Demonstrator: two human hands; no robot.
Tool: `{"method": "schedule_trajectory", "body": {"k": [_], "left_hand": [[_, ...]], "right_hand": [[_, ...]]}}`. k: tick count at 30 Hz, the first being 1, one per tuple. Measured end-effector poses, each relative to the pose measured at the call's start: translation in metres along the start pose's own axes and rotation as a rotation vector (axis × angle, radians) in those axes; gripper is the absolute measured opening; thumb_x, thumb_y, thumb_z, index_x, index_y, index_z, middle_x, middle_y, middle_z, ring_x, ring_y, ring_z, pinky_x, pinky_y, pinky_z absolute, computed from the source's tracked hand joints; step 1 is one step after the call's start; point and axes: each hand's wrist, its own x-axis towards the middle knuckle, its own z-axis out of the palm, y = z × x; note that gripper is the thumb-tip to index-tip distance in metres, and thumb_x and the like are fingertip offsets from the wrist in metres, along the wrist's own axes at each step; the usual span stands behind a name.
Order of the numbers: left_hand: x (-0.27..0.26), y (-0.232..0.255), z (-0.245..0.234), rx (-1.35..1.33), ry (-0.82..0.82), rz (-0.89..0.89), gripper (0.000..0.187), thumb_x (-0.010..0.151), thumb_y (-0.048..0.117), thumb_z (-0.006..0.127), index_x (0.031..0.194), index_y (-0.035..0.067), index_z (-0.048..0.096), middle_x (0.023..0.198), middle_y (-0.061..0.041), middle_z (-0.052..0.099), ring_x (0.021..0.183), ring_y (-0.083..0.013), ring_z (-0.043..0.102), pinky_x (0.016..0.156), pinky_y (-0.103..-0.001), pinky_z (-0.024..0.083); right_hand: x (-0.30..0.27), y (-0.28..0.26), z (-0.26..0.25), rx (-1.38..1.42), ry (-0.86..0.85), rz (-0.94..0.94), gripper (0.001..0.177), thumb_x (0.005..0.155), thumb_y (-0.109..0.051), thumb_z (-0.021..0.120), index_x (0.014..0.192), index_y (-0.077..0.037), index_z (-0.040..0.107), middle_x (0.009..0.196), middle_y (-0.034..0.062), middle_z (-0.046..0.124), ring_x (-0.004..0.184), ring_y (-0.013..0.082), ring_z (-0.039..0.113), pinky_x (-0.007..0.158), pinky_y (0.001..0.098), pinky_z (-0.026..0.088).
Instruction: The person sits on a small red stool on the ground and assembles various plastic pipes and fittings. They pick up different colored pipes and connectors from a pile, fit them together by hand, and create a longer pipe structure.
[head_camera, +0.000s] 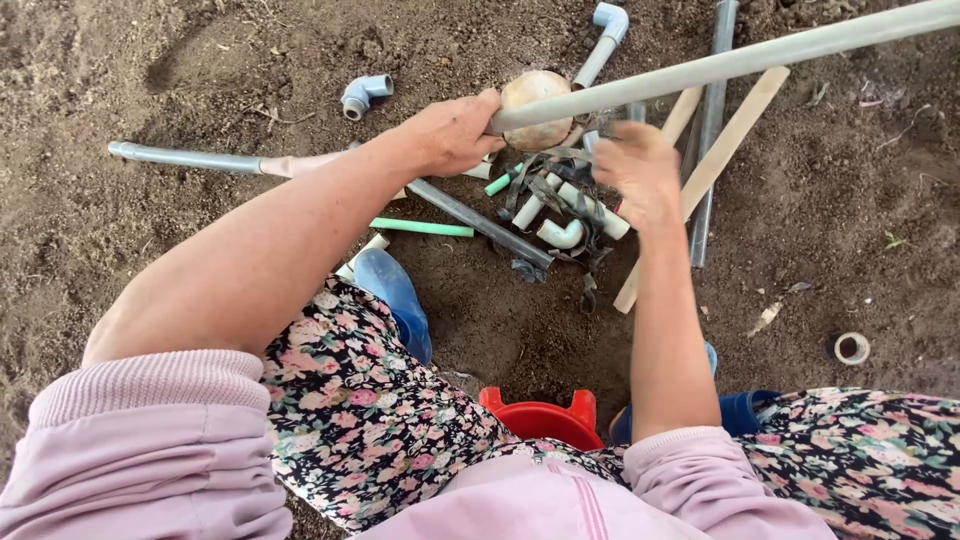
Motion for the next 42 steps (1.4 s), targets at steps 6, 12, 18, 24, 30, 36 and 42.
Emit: {"method": "schedule_trajectory", "body": {"k": [6,12,18,24,30,36,42], "left_hand": [[-0.019,-0.015,-0.016,0.066,-0.009,-0.107,0.035,0.092,0.036,0.053,0.107,0.006,0.044,0.1,-0.021,0.059,0.099,-0.0394,0.06,0.088,-0.054,0.043],[-0.012,-0.034,0.003,0.227,-0.119,-0.195,0.038,0.092,0.041,0.051,0.111,0.009,0.043,0.105,-0.015,0.061,0.104,-0.0333,0.06,0.093,-0.055,0.037],[-0.018,-0.049,0.01,0.319,-0.211,-0.245,0.045,0.092,0.046,0.049,0.114,0.008,0.042,0.11,-0.015,0.061,0.106,-0.033,0.059,0.094,-0.057,0.034],[-0.029,-0.064,0.006,0.332,-0.246,-0.303,0.049,0.091,0.051,0.049,0.116,0.009,0.042,0.114,-0.013,0.06,0.108,-0.0318,0.058,0.095,-0.058,0.032],[-0.045,-0.048,-0.008,0.314,-0.271,-0.35,0.041,0.094,0.041,0.045,0.119,0.009,0.041,0.117,-0.014,0.059,0.11,-0.0326,0.057,0.097,-0.059,0.03],[-0.055,-0.027,-0.024,0.264,-0.306,-0.392,0.033,0.095,0.033,0.049,0.116,0.009,0.043,0.11,-0.011,0.06,0.102,-0.0288,0.057,0.098,-0.055,0.031],[-0.058,-0.024,-0.027,0.265,-0.364,-0.452,0.018,0.093,0.014,0.049,0.11,0.009,0.047,0.099,-0.007,0.06,0.087,-0.0229,0.055,0.093,-0.046,0.036]], "right_hand": [[0.033,0.107,-0.144,-1.039,0.882,-0.032,0.051,0.068,-0.031,0.084,0.103,-0.012,0.051,0.099,0.0169,0.053,0.094,0.0396,0.059,0.079,0.0522,0.049],[0.011,0.174,-0.165,-1.04,0.851,0.24,0.062,0.068,-0.032,0.082,0.113,-0.018,0.042,0.112,0.0162,0.049,0.109,0.0393,0.054,0.096,0.0471,0.043],[0.016,0.151,-0.136,-0.766,0.918,-0.031,0.017,0.072,-0.019,0.064,0.085,-0.009,0.057,0.089,0.0154,0.058,0.09,0.0342,0.061,0.061,0.0374,0.052],[0.02,0.153,-0.105,-0.651,0.864,-0.001,0.052,0.073,-0.035,0.076,0.107,-0.006,0.05,0.104,0.019,0.059,0.095,0.0316,0.059,0.064,0.0386,0.051],[0.051,0.188,-0.121,-0.49,0.965,-0.018,0.031,0.072,-0.02,0.071,0.093,-0.011,0.052,0.081,0.0114,0.059,0.063,0.0274,0.059,0.05,0.0354,0.046],[-0.017,-0.017,-0.012,0.029,0.764,-0.228,0.022,0.088,-0.03,0.053,0.083,-0.01,0.047,0.052,0.0037,0.047,0.034,0.0135,0.047,0.029,0.0225,0.038],[-0.031,-0.063,-0.025,0.307,0.521,-0.242,0.031,0.082,-0.033,0.059,0.099,-0.007,0.057,0.085,0.0061,0.059,0.046,0.0047,0.045,0.038,0.0181,0.039]]}}
